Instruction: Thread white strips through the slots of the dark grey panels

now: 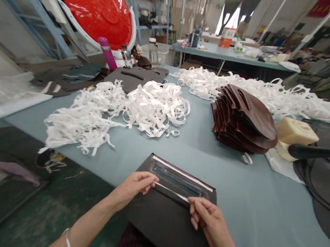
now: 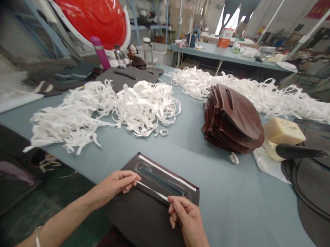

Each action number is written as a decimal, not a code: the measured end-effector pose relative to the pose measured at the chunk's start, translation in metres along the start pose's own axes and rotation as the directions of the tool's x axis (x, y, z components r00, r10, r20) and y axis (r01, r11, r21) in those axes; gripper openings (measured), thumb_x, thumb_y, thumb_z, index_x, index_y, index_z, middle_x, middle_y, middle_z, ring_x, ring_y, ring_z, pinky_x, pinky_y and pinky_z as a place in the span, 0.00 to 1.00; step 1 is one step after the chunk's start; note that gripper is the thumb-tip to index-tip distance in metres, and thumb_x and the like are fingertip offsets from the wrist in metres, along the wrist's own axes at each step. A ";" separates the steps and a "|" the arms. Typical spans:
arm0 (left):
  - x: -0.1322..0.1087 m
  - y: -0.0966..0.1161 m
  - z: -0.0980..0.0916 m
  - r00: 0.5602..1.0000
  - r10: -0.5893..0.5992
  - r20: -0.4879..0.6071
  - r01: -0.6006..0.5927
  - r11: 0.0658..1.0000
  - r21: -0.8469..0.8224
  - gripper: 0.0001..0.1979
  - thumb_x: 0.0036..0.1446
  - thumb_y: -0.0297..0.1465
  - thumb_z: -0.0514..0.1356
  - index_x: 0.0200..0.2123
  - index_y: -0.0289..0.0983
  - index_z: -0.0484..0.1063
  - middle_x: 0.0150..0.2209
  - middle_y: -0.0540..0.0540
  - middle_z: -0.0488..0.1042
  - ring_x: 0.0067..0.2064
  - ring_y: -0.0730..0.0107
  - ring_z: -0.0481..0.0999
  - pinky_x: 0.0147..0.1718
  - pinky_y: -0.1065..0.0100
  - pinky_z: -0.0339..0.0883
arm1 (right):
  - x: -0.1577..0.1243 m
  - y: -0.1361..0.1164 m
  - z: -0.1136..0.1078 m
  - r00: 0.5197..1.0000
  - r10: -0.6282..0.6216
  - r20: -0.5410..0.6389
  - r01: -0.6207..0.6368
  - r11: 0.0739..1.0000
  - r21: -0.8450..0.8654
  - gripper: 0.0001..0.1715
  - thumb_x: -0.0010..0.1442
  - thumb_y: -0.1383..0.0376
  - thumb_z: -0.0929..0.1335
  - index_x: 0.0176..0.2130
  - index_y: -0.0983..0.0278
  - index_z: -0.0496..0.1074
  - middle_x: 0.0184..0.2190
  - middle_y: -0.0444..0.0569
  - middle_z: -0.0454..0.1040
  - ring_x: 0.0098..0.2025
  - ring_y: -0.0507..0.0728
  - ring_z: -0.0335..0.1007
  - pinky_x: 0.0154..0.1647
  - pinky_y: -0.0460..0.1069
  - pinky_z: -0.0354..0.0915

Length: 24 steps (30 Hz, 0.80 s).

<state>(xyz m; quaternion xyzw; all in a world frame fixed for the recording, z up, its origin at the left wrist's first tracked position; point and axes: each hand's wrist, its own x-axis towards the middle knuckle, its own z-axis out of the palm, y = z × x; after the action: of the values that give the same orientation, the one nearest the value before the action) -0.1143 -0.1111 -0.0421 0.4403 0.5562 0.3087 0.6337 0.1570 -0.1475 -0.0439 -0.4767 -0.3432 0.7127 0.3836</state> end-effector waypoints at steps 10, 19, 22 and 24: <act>0.014 0.012 -0.003 0.955 0.152 -0.253 0.004 0.851 0.526 0.10 0.51 0.36 0.56 0.27 0.36 0.72 0.22 0.51 0.72 0.25 0.71 0.72 0.26 0.72 0.61 | 0.005 0.005 -0.010 0.952 -0.219 -0.213 -0.050 0.577 -0.816 0.22 0.59 0.46 0.62 0.28 0.60 0.68 0.19 0.42 0.67 0.22 0.52 0.63 0.26 0.46 0.56; 0.026 0.010 -0.002 0.926 0.159 -0.342 0.092 0.786 0.612 0.08 0.50 0.33 0.54 0.26 0.37 0.72 0.22 0.51 0.73 0.25 0.71 0.72 0.26 0.72 0.59 | 0.004 0.005 -0.016 0.942 -0.198 -0.272 -0.140 0.505 -0.852 0.23 0.59 0.46 0.58 0.31 0.58 0.69 0.19 0.42 0.70 0.24 0.54 0.68 0.28 0.46 0.59; 0.028 0.008 -0.003 0.927 0.152 -0.342 0.103 0.775 0.624 0.08 0.51 0.33 0.55 0.26 0.37 0.72 0.22 0.51 0.73 0.25 0.72 0.73 0.26 0.72 0.59 | 0.006 0.006 -0.017 0.933 -0.201 -0.300 -0.159 0.516 -0.842 0.23 0.58 0.45 0.58 0.30 0.58 0.69 0.19 0.41 0.69 0.23 0.54 0.67 0.27 0.46 0.58; 0.028 0.008 -0.002 0.927 0.150 -0.344 0.110 0.767 0.633 0.08 0.51 0.33 0.54 0.26 0.37 0.72 0.23 0.51 0.74 0.25 0.72 0.73 0.26 0.72 0.59 | 0.007 0.006 -0.017 0.929 -0.207 -0.307 -0.161 0.520 -0.839 0.23 0.58 0.45 0.58 0.30 0.58 0.69 0.19 0.41 0.69 0.22 0.53 0.67 0.27 0.46 0.58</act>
<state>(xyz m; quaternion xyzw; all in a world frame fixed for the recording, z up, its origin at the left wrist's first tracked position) -0.1103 -0.0823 -0.0475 0.5688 0.7333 0.1850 0.3233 0.1696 -0.1424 -0.0569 -0.7229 -0.5754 0.3441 0.1673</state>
